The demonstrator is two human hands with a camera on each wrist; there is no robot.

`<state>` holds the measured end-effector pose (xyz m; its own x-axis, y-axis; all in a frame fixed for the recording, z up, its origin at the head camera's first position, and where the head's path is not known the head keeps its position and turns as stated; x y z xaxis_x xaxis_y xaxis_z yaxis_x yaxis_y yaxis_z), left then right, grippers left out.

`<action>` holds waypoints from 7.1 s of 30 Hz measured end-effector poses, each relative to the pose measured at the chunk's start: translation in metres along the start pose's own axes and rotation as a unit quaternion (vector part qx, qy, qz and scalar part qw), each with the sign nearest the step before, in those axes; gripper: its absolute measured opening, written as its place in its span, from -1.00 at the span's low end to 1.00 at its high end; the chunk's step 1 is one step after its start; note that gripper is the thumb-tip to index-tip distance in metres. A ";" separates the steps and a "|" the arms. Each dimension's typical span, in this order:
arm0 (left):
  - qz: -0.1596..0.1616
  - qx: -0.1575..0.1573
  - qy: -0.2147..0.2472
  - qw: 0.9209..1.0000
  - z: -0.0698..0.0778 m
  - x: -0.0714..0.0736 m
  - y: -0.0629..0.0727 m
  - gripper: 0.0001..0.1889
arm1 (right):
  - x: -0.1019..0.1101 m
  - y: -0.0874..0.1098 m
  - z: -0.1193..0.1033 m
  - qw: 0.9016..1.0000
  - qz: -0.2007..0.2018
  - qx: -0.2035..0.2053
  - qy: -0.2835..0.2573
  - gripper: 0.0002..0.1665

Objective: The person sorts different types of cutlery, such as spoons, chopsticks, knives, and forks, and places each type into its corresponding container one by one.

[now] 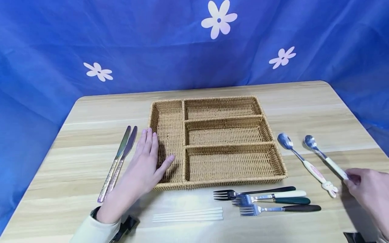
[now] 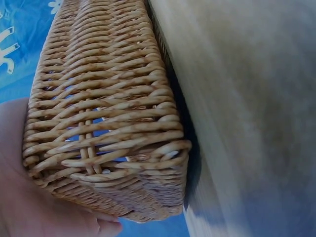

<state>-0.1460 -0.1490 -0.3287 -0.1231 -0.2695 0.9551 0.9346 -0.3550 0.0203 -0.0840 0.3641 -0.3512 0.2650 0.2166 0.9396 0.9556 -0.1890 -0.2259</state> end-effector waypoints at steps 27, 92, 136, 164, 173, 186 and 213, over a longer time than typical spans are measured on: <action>0.008 -0.011 -0.006 1.000 -0.002 -0.002 -0.002 -0.05 | 0.057 -0.017 -0.092 0.974 0.173 0.147 -0.024 -0.81; 0.034 -0.068 -0.009 0.997 0.021 0.000 0.000 -0.25 | 0.016 -0.121 -0.274 0.959 -0.026 0.280 -0.037 -0.57; 0.042 -0.068 -0.012 0.997 0.023 0.001 0.001 -0.25 | -0.058 -0.139 -0.305 0.958 -0.063 0.277 0.028 -0.68; 0.039 -0.066 -0.024 0.997 0.023 0.002 0.001 -0.22 | -0.028 -0.153 -0.278 0.965 -0.105 0.233 -0.056 -0.76; 0.036 -0.065 -0.020 0.997 0.022 0.002 0.001 -0.22 | 0.024 -0.148 -0.223 0.978 -0.095 0.177 -0.064 -0.77; 0.045 -0.056 -0.027 0.997 0.019 0.007 0.006 -0.21 | 0.007 -0.089 -0.110 0.986 -0.124 0.113 0.017 -0.78; 0.050 -0.058 -0.023 0.997 0.023 0.003 0.004 -0.22 | -0.046 -0.024 -0.043 0.969 -0.245 -0.016 0.031 -0.69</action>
<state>-0.1353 -0.1307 -0.3195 -0.0136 -0.2676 0.9634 0.8967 -0.4296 -0.1067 -0.1247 0.3180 -0.3775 -0.2282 0.2296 0.9461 0.9600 -0.1090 0.2580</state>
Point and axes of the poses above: each hand's wrist, its own y-axis away from the middle knuckle, its own x-axis out of the back of the hand, z = x × y, the point moved 9 cm from there along -y, towards the middle knuckle, and after that the axes turned 4 degrees about -x, right-handed, at the moved point
